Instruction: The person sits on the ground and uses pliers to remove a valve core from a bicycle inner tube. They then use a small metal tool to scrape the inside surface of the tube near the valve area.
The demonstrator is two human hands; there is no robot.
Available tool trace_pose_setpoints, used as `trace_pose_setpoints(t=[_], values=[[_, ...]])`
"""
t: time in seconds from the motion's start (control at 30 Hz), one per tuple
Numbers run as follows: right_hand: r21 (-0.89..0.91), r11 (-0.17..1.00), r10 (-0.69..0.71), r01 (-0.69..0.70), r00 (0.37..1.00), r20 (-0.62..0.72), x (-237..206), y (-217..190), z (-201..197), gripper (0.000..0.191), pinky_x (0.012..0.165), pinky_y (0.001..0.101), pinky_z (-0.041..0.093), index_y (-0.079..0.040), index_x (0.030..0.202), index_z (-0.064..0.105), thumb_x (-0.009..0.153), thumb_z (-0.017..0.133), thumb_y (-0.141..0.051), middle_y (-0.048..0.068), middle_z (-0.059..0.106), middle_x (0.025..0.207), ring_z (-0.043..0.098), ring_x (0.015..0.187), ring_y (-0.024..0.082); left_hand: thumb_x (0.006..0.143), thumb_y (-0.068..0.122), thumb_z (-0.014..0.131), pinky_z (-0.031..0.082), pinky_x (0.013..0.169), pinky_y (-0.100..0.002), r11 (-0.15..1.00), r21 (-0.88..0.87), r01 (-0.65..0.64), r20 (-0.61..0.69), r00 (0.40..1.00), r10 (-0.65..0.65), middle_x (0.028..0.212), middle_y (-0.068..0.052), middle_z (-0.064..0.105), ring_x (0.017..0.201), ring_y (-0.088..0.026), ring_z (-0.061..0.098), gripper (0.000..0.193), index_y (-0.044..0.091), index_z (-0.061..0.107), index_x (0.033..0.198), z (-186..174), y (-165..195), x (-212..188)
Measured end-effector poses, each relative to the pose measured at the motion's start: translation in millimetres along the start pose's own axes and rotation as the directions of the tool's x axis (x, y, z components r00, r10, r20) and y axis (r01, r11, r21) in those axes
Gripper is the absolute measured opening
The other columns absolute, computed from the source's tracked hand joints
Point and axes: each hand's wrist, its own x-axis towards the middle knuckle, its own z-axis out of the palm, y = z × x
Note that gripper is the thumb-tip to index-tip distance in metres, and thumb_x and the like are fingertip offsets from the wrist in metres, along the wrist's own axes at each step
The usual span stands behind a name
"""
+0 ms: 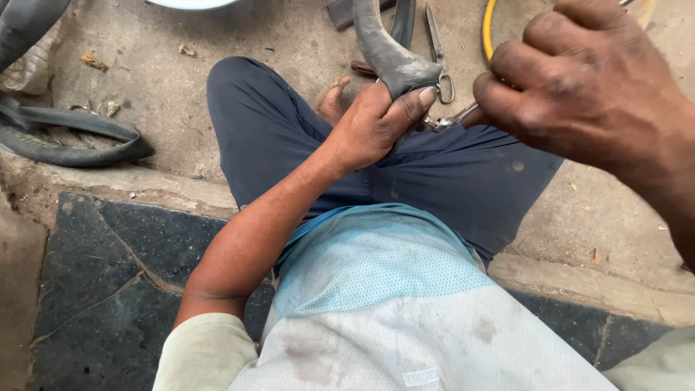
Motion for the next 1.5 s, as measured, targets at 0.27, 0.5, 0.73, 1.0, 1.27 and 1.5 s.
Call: trace_pose_setpoints(t=[0.27,0.5,0.73,1.0,1.27,1.5], values=[[0.077,0.997,0.016,-0.001,0.982,-0.190,-28.2,-8.6,48.0,0.013,0.084,0.0314,0.048,-0.022,0.085,0.080,0.081,0.076,-0.033,-0.009,0.071,0.083,0.064,0.083,0.010,0.109,0.031,0.055,0.049,0.062,-0.031,0.997,0.061,-0.039,0.063,0.997,0.035,0.070,-0.001,0.061,0.066,-0.012,0.057,0.035,0.001,0.066,0.093,5.6,0.5,7.7],[0.252,-0.947,0.062,-0.198,0.658,0.751,7.1,-124.0,83.0,0.048,0.055,0.0316,0.046,-0.004,0.096,0.069,0.099,0.058,-0.050,0.009,0.066,0.071,0.056,0.058,0.016,0.116,0.037,0.056,0.054,0.079,-0.033,0.910,0.024,-0.414,-0.058,0.908,0.414,0.099,-0.006,0.060,0.092,-0.015,0.060,0.037,0.000,0.060,0.114,4.8,-9.4,1.5],[0.302,-0.946,0.284,0.121,0.758,0.587,-41.4,-178.3,147.8,0.052,0.057,0.0249,0.040,0.000,0.098,0.069,0.100,0.064,-0.052,0.006,0.065,0.081,0.049,0.062,0.010,0.106,0.050,0.058,0.048,0.065,-0.029,0.999,0.044,-0.011,0.055,0.998,0.009,0.082,-0.004,0.058,0.072,-0.012,0.054,0.048,0.003,0.064,0.106,-5.6,-11.6,4.6],[0.463,-0.886,0.340,0.004,0.683,0.646,-25.2,-144.5,125.7,0.043,0.057,0.0229,0.039,-0.003,0.105,0.071,0.097,0.066,-0.046,0.007,0.068,0.083,0.051,0.065,0.010,0.101,0.066,0.052,0.053,0.070,-0.024,0.980,-0.194,-0.031,0.064,0.997,0.044,0.084,-0.001,0.067,0.078,-0.009,0.064,0.062,0.006,0.068,0.101,-2.3,-12.8,-5.0],[0.947,-0.199,0.341,-0.252,0.888,0.308,-48.2,-60.9,139.5,0.023,0.075,0.0259,0.052,-0.002,0.099,0.072,0.094,0.072,-0.025,0.002,0.070,0.091,0.066,0.084,0.011,0.095,0.060,0.061,0.048,0.059,-0.023,0.961,-0.238,0.140,0.072,0.989,-0.126,0.076,0.000,0.063,0.070,-0.009,0.059,0.057,0.004,0.071,0.100,4.5,-14.7,-6.7],[0.565,-0.785,0.191,-0.252,0.771,0.608,-14.3,-104.6,128.0,0.040,0.067,0.0286,0.048,-0.007,0.094,0.068,0.101,0.062,-0.047,0.005,0.065,0.081,0.059,0.070,0.013,0.102,0.054,0.064,0.047,0.068,-0.021,0.949,-0.314,-0.026,-0.039,0.999,0.015,0.087,0.002,0.060,0.079,-0.006,0.055,0.050,0.004,0.067,0.108,7.8,-5.7,0.0]])
